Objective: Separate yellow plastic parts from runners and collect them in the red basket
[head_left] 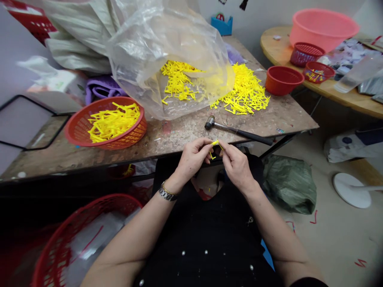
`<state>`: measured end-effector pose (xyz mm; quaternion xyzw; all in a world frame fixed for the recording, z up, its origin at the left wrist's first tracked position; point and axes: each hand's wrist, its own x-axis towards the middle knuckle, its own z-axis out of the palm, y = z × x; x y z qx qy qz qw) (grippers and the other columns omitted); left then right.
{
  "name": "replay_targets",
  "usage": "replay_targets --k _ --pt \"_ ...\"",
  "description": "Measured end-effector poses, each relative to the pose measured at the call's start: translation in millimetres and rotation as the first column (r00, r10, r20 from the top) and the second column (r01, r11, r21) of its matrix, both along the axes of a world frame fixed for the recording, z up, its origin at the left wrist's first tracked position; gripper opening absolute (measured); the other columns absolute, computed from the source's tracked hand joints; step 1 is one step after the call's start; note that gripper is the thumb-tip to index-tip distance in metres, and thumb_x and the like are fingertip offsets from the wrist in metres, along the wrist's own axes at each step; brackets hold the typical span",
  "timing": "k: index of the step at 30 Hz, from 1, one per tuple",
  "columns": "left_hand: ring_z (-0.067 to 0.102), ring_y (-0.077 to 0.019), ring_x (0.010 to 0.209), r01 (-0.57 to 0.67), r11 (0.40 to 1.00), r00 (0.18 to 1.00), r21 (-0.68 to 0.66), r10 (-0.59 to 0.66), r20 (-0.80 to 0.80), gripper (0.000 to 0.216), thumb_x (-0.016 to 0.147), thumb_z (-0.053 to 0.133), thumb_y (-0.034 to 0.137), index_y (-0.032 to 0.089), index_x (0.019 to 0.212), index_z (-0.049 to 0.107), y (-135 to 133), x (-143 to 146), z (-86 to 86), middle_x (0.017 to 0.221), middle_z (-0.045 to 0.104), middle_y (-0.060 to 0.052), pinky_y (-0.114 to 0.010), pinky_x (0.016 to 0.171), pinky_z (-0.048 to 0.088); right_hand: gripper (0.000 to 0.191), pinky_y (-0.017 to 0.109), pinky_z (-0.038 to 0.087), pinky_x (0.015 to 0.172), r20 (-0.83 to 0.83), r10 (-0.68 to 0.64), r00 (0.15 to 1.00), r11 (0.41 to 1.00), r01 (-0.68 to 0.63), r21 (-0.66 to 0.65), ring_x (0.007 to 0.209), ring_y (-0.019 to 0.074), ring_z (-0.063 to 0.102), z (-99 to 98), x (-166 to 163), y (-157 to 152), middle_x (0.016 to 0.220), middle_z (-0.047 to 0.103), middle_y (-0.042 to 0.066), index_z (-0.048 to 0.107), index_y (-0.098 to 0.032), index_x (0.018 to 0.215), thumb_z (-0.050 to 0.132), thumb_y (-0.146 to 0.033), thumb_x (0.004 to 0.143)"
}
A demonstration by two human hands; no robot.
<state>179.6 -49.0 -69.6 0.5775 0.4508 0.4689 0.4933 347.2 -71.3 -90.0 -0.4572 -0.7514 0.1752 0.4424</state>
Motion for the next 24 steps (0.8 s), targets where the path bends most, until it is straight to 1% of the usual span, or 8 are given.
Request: replay_targets --k 6,12,15,18,20,22,24 --pt "0.054 -0.006 0.046 0.031 0.999 0.993 0.043 -0.026 -0.114 0.013 0.087 0.059 0.023 0.015 0.088 0.07 2.3 0.2 1.3 0.067 0.059 0.002 -0.015 0.041 0.045 0.045 0.035 0.056 0.081 -0.005 -0.016 1.0 1.0 0.016 -0.013 0.084 0.0194 0.065 -8.6 -1.6 -3.2 0.091 0.068 0.006 0.061 -0.023 0.139 0.039 -0.019 0.1" --pt "0.052 -0.0058 0.044 0.069 0.996 0.976 0.053 -0.056 -0.21 0.015 0.089 0.053 0.021 0.016 0.085 0.067 2.7 1.2 4.3 0.066 0.058 0.003 -0.016 0.041 0.042 0.046 0.036 0.056 0.078 0.02 -0.034 0.999 0.999 0.033 0.021 0.081 0.0204 0.065 -11.7 -2.5 -4.7 0.089 0.069 0.008 0.061 -0.02 0.139 0.038 -0.018 0.099" --pt "0.051 -0.0057 0.045 0.088 0.994 0.965 0.06 -0.07 -0.253 0.016 0.089 0.052 0.02 0.016 0.085 0.067 3.7 0.4 7.8 0.065 0.058 0.003 -0.015 0.043 0.043 0.045 0.039 0.057 0.085 0.003 -0.031 1.0 1.0 0.031 0.003 0.09 0.0216 0.068 -12.1 -3.4 -5.5 0.1 0.072 0.01 0.062 -0.02 0.137 0.039 -0.019 0.099" --pt "0.051 -0.0056 0.048 0.111 0.991 0.954 0.077 -0.084 -0.287 0.017 0.09 0.053 0.022 0.016 0.083 0.067 4.5 0.2 10.7 0.067 0.06 0.002 -0.015 0.045 0.041 0.042 0.039 0.057 0.09 -0.092 -0.042 0.995 0.998 0.037 -0.046 0.095 0.021 0.07 -14.0 -5.1 -5.0 0.112 0.073 0.011 0.062 -0.02 0.135 0.041 -0.021 0.099" --pt "0.051 -0.0058 0.049 0.106 0.992 0.964 0.068 -0.085 -0.251 0.017 0.091 0.055 0.026 0.017 0.091 0.069 4.1 1.0 10.1 0.072 0.064 0.001 -0.015 0.044 0.041 0.04 0.037 0.058 0.087 -0.171 -0.065 0.983 0.994 0.048 -0.098 0.091 0.0196 0.07 -15.6 -6.0 -2.9 0.11 0.074 0.009 0.063 -0.022 0.133 0.043 -0.022 0.098" --pt "0.054 -0.0073 0.052 0.086 0.996 0.98 0.038 -0.077 -0.185 0.021 0.091 0.058 0.031 0.017 0.104 0.068 3.1 2.0 6.9 0.076 0.065 0.0 -0.016 0.043 0.042 0.038 0.034 0.057 0.081 -0.24 -0.102 0.965 0.988 0.069 -0.14 0.084 0.018 0.07 -17.4 -6.1 0.8 0.101 0.074 0.006 0.063 -0.023 0.13 0.045 -0.022 0.097" --pt "0.057 -0.0092 0.054 0.071 0.997 0.988 0.001 -0.07 -0.138 0.028 0.089 0.062 0.032 0.017 0.112 0.064 2.0 2.8 2.3 0.076 0.065 0.0 -0.016 0.041 0.042 0.036 0.032 0.056 0.076 -0.297 -0.139 0.945 0.982 0.091 -0.168 0.077 0.0165 0.068 -19.1 -5.7 5.1 0.091 0.072 0.003 0.063 -0.023 0.128 0.046 -0.022 0.097"
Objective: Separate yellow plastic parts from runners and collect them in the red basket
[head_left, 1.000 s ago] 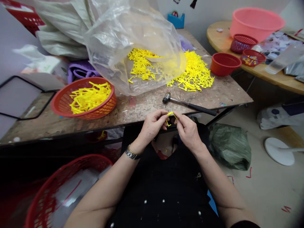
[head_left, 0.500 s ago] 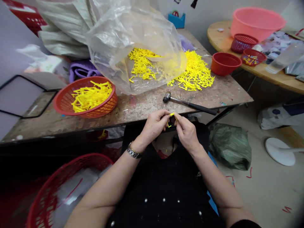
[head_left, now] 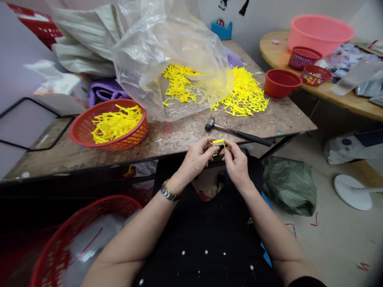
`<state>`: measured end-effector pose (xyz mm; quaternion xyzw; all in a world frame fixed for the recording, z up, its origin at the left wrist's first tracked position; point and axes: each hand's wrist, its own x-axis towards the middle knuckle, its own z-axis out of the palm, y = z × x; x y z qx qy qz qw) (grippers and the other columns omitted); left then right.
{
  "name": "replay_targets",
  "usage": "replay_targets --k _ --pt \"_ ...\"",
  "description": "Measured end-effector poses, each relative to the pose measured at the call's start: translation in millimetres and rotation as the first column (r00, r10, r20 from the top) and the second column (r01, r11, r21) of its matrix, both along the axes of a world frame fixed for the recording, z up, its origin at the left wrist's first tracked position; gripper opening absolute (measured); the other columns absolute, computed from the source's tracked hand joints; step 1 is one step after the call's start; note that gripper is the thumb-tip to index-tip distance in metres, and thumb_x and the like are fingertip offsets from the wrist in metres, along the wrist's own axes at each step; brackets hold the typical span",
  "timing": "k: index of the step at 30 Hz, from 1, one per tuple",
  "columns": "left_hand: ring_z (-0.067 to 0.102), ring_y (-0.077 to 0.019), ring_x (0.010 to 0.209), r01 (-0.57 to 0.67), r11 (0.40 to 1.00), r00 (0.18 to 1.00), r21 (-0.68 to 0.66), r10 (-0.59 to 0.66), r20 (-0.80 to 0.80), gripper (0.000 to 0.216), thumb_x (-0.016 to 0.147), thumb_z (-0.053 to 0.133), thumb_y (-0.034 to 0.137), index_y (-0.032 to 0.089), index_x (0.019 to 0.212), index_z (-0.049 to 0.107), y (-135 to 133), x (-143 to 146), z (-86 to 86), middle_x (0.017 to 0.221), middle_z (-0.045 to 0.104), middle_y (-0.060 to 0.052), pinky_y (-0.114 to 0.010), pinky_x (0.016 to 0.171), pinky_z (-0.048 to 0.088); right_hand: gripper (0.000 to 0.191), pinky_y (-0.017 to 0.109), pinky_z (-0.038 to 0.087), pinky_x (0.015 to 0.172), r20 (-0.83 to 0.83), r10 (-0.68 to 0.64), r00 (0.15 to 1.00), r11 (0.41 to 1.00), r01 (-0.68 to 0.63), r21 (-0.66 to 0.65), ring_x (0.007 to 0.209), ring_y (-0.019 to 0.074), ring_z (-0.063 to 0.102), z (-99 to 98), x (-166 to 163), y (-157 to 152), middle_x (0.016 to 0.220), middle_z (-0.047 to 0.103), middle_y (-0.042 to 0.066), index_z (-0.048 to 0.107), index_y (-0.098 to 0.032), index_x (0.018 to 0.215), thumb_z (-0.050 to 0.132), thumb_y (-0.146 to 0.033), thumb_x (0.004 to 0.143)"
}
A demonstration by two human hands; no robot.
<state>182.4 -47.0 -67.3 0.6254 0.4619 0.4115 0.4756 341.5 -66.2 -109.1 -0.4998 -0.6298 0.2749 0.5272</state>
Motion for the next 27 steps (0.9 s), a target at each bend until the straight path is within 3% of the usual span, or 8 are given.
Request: replay_targets --k 6,11,14,17,19,22,25,27 --pt "0.056 -0.0077 0.051 -0.007 0.996 0.997 -0.094 0.013 0.072 0.017 0.089 0.06 0.032 0.016 0.095 0.064 -3.3 2.4 -6.7 0.077 0.067 -0.002 -0.016 0.041 0.043 0.032 0.03 0.055 0.075 -0.121 -0.011 0.993 0.999 0.006 -0.039 0.077 0.0159 0.067 -3.7 -3.4 6.3 0.087 0.072 0.002 0.063 -0.022 0.125 0.051 -0.027 0.095" --pt "0.055 -0.0082 0.05 -0.058 0.995 0.996 -0.079 0.063 0.062 0.018 0.09 0.058 0.034 0.017 0.089 0.064 -2.8 1.2 -3.9 0.073 0.065 -0.001 -0.017 0.041 0.043 0.032 0.032 0.056 0.079 -0.112 0.049 0.993 0.994 -0.059 -0.088 0.077 0.0167 0.069 -3.4 -7.5 5.2 0.084 0.073 0.001 0.061 -0.021 0.125 0.052 -0.031 0.096" --pt "0.055 -0.009 0.05 -0.113 0.994 0.993 -0.003 0.113 -0.025 0.018 0.091 0.056 0.034 0.018 0.089 0.064 1.0 -5.9 0.1 0.071 0.064 0.001 -0.019 0.043 0.042 0.031 0.035 0.056 0.086 -0.026 0.056 0.998 0.997 -0.057 -0.054 0.09 0.0197 0.071 1.8 -1.1 8.0 0.096 0.075 0.005 0.062 -0.021 0.124 0.052 -0.033 0.098" --pt "0.056 -0.0112 0.056 -0.163 0.968 0.958 0.19 0.201 -0.203 0.018 0.094 0.054 0.031 0.019 0.085 0.064 7.2 -16.7 6.9 0.067 0.061 0.002 -0.021 0.052 0.043 0.024 0.038 0.054 0.093 0.167 -0.001 0.986 0.998 -0.009 0.057 0.102 0.0223 0.069 13.1 11.8 15.6 0.108 0.074 0.008 0.067 -0.021 0.115 0.051 -0.031 0.099" --pt "0.058 -0.0138 0.064 -0.16 0.926 0.899 0.343 0.28 -0.338 0.018 0.094 0.053 0.028 0.019 0.083 0.064 12.1 -24.0 12.2 0.069 0.062 0.0 -0.024 0.061 0.044 0.023 0.04 0.051 0.095 0.371 -0.067 0.926 0.991 0.019 0.131 0.105 0.0245 0.065 22.5 21.7 22.6 0.109 0.072 0.009 0.068 -0.021 0.112 0.05 -0.026 0.099" --pt "0.062 -0.0187 0.079 -0.109 0.865 0.784 0.489 0.377 -0.493 0.017 0.095 0.052 0.023 0.018 0.085 0.065 20.8 -32.7 18.9 0.082 0.069 -0.006 -0.029 0.073 0.045 0.024 0.041 0.049 0.089 0.66 -0.18 0.73 0.983 0.103 0.154 0.106 0.0293 0.06 34.7 34.5 34.2 0.111 0.069 0.013 0.068 -0.019 0.113 0.052 -0.023 0.097" --pt "0.065 -0.0223 0.09 -0.054 0.85 0.67 0.524 0.42 -0.612 0.019 0.098 0.05 0.022 0.017 0.088 0.065 32.0 -38.2 21.8 0.094 0.072 -0.01 -0.031 0.08 0.046 0.021 0.041 0.046 0.082 0.822 -0.198 0.535 0.978 0.164 0.13 0.105 0.0319 0.056 41.1 42.9 45.4 0.111 0.067 0.016 0.069 -0.018 0.11 0.056 -0.023 0.095" --pt "0.065 -0.0239 0.094 -0.041 0.855 0.591 0.517 0.438 -0.678 0.02 0.098 0.048 0.021 0.016 0.091 0.066 40.6 -40.4 22.0 0.098 0.073 -0.012 -0.032 0.082 0.046 0.018 0.041 0.043 0.08 0.871 -0.187 0.455 0.978 0.173 0.12 0.104 0.032 0.054 42.2 46.2 52.4 0.11 0.066 0.016 0.069 -0.018 0.108 0.058 -0.023 0.093"
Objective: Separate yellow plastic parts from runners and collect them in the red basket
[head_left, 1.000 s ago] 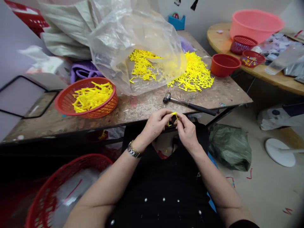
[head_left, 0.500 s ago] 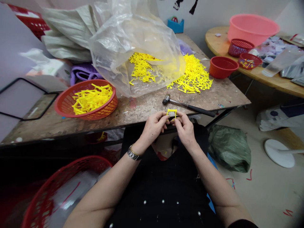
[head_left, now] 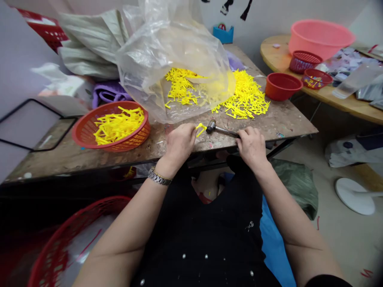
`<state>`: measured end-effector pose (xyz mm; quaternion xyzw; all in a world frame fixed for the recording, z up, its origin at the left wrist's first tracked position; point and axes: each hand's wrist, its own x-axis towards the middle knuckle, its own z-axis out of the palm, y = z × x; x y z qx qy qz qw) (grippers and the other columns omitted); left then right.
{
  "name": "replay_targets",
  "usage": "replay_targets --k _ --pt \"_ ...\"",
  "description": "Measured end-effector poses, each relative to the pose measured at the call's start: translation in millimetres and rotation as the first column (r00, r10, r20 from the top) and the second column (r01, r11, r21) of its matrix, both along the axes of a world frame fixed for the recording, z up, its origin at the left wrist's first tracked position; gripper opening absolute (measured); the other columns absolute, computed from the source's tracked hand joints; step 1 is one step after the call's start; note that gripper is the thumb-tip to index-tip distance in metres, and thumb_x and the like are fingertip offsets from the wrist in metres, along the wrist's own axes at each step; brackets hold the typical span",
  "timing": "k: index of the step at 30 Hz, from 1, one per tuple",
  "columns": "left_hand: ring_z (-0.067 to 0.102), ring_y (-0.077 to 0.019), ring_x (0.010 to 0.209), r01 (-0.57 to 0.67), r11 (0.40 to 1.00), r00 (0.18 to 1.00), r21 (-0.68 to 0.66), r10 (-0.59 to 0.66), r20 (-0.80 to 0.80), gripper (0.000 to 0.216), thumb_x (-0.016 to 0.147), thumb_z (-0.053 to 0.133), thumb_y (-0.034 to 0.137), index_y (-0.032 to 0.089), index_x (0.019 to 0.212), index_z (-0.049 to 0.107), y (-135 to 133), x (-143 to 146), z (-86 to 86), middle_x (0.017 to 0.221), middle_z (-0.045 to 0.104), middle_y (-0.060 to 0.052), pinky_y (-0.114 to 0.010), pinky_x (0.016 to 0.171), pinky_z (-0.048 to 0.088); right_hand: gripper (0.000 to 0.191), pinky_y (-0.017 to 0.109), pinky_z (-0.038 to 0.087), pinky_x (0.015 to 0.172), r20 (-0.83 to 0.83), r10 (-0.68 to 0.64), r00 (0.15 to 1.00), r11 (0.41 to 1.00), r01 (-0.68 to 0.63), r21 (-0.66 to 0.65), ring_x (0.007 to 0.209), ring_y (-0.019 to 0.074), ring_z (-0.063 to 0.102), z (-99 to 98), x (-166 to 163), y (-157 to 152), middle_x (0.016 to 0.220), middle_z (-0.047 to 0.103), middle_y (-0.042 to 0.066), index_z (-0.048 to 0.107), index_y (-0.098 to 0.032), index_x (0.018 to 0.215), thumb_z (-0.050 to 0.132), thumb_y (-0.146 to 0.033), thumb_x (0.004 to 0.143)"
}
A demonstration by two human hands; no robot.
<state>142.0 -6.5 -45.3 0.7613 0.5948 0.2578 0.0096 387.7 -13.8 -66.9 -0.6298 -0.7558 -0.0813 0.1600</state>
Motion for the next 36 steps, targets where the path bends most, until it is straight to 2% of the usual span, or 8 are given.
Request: replay_targets --k 4,11,15,20,24,27,31,36 --pt "0.067 -0.0268 0.096 -0.073 0.997 0.988 -0.034 0.068 -0.14 0.024 0.1 0.045 0.021 0.014 0.097 0.068 15.3 -1.0 -0.8 0.103 0.073 -0.016 -0.035 0.084 0.047 0.015 0.04 0.039 0.078 0.08 0.018 0.997 1.0 -0.018 -0.006 0.103 0.0314 0.052 -2.6 4.0 12.3 0.108 0.065 0.016 0.068 -0.018 0.103 0.057 -0.022 0.093" --pt "0.068 -0.0298 0.098 -0.111 0.991 0.944 -0.08 0.08 -0.322 0.029 0.1 0.04 0.016 0.01 0.104 0.068 26.5 5.3 -1.2 0.106 0.072 -0.019 -0.035 0.079 0.049 0.017 0.039 0.04 0.081 0.09 0.12 0.989 0.993 -0.119 -0.018 0.102 0.0299 0.053 -8.1 13.9 20.4 0.106 0.067 0.015 0.066 -0.016 0.103 0.051 -0.023 0.097" --pt "0.069 -0.0307 0.099 -0.099 0.99 0.942 -0.104 0.06 -0.329 0.029 0.099 0.04 0.014 0.01 0.104 0.068 28.4 9.5 -0.2 0.105 0.07 -0.02 -0.035 0.078 0.049 0.021 0.039 0.043 0.083 0.004 0.133 0.991 0.991 -0.133 -0.018 0.099 0.0298 0.056 -11.0 17.7 16.7 0.106 0.066 0.017 0.065 -0.015 0.105 0.046 -0.021 0.098" --pt "0.069 -0.0303 0.098 -0.1 0.987 0.94 -0.124 0.053 -0.338 0.028 0.099 0.041 0.014 0.01 0.104 0.069 30.5 11.2 -1.1 0.105 0.07 -0.019 -0.035 0.076 0.049 0.023 0.036 0.044 0.077 -0.241 0.115 0.964 0.989 -0.134 -0.064 0.09 0.027 0.062 -7.3 15.8 8.7 0.099 0.069 0.013 0.063 -0.017 0.104 0.041 -0.023 0.098" --pt "0.069 -0.0295 0.097 -0.087 0.991 0.945 -0.107 0.048 -0.324 0.029 0.101 0.042 0.018 0.012 0.104 0.07 32.3 8.6 -6.1 0.104 0.07 -0.017 -0.034 0.074 0.048 0.027 0.034 0.046 0.074 -0.465 0.135 0.875 0.971 -0.21 -0.114 0.083 0.0246 0.065 -1.9 6.8 2.4 0.089 0.071 0.009 0.063 -0.018 0.11 0.04 -0.027 0.099" --pt "0.069 -0.0272 0.095 -0.081 0.992 0.95 -0.094 0.048 -0.309 0.029 0.101 0.042 0.019 0.014 0.105 0.07 33.4 6.2 -10.0 0.104 0.071 -0.015 -0.032 0.075 0.048 0.03 0.035 0.049 0.08 -0.569 0.203 0.797 0.96 -0.278 -0.046 0.09 0.0246 0.067 -2.5 -2.8 -0.1 0.1 0.073 0.01 0.062 -0.018 0.118 0.042 -0.027 0.098" --pt "0.068 -0.0257 0.095 -0.064 0.996 0.956 -0.069 0.042 -0.29 0.029 0.101 0.043 0.021 0.014 0.104 0.07 35.3 3.8 -14.9 0.103 0.072 -0.014 -0.031 0.076 0.048 0.033 0.04 0.052 0.091 -0.583 0.249 0.774 0.95 -0.312 -0.009 0.107 0.0268 0.066 -9.8 -15.2 -1.0 0.117 0.072 0.012 0.061 -0.019 0.125 0.045 -0.025 0.097" --pt "0.068 -0.0267 0.096 -0.058 0.995 0.966 -0.076 0.037 -0.254 0.03 0.1 0.041 0.017 0.013 0.104 0.071 36.7 3.9 -17.3 0.104 0.072 -0.016 -0.033 0.079 0.049 0.04 0.045 0.052 0.097 -0.455 0.22 0.863 0.96 -0.275 -0.056 0.114 0.0304 0.065 -18.5 -25.7 -2.9 0.125 0.07 0.016 0.059 -0.017 0.134 0.042 -0.021 0.098"
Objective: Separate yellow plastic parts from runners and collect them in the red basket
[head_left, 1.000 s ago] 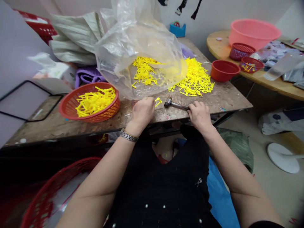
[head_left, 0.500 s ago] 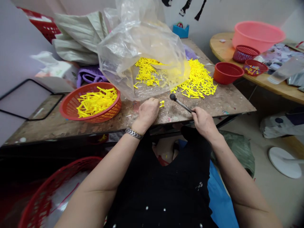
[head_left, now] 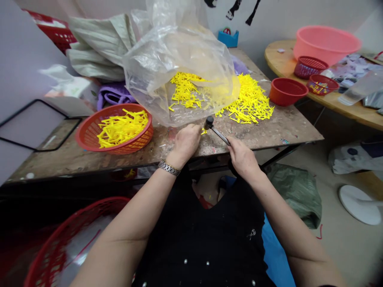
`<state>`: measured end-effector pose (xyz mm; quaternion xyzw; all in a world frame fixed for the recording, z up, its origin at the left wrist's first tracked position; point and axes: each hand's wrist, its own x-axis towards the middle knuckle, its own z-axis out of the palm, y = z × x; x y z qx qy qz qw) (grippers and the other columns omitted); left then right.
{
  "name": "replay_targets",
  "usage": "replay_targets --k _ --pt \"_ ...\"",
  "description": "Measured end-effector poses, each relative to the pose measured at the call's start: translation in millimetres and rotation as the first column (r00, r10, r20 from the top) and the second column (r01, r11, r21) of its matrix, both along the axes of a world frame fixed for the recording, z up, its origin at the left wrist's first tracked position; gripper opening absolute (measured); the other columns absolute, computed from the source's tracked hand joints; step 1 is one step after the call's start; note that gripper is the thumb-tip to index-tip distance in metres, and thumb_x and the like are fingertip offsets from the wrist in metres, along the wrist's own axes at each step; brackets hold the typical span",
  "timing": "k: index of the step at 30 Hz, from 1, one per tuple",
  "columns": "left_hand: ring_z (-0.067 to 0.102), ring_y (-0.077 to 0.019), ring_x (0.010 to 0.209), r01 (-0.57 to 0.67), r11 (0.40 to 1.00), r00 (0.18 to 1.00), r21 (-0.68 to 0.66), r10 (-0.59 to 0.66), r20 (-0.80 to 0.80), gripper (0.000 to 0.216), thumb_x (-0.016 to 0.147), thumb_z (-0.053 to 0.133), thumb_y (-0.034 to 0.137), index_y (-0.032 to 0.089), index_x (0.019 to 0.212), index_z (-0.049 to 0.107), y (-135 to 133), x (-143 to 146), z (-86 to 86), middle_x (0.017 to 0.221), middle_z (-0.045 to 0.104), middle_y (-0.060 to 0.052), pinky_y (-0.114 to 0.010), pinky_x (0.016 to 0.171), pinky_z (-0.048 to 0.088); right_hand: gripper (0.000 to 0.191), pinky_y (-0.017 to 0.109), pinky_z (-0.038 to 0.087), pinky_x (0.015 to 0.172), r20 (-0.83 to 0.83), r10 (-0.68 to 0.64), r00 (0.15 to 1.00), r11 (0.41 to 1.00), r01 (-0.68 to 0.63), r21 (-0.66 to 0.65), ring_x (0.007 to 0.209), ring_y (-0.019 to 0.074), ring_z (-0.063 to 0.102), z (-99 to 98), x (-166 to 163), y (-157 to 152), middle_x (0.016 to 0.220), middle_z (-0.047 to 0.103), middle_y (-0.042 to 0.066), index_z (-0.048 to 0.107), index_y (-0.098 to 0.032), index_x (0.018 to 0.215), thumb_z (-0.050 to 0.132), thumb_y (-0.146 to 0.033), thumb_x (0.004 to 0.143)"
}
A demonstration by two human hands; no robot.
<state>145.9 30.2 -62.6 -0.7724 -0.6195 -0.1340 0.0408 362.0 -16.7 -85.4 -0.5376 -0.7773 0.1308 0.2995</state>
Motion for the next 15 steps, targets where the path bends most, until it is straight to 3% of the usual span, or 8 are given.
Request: replay_targets --k 5,15 --pt "0.068 -0.0268 0.097 -0.012 0.999 1.0 -0.03 0.012 0.01 0.03 0.1 0.041 0.016 0.012 0.106 0.071 0.8 1.3 2.8 0.106 0.072 -0.017 -0.034 0.082 0.049 0.041 0.044 0.055 0.093 0.066 -0.036 0.997 0.999 0.035 0.008 0.108 0.0306 0.068 5.6 0.4 1.1 0.118 0.072 0.015 0.06 -0.019 0.136 0.044 -0.022 0.099" --pt "0.068 -0.026 0.094 -0.009 1.0 1.0 -0.029 0.009 0.011 0.027 0.1 0.045 0.017 0.012 0.1 0.072 3.9 -1.8 3.1 0.103 0.073 -0.017 -0.033 0.081 0.05 0.044 0.043 0.052 0.104 -0.142 0.046 0.989 0.982 -0.019 0.186 0.119 0.0262 0.065 38.4 -1.6 -4.9 0.128 0.069 0.012 0.055 -0.021 0.144 0.039 -0.027 0.103"
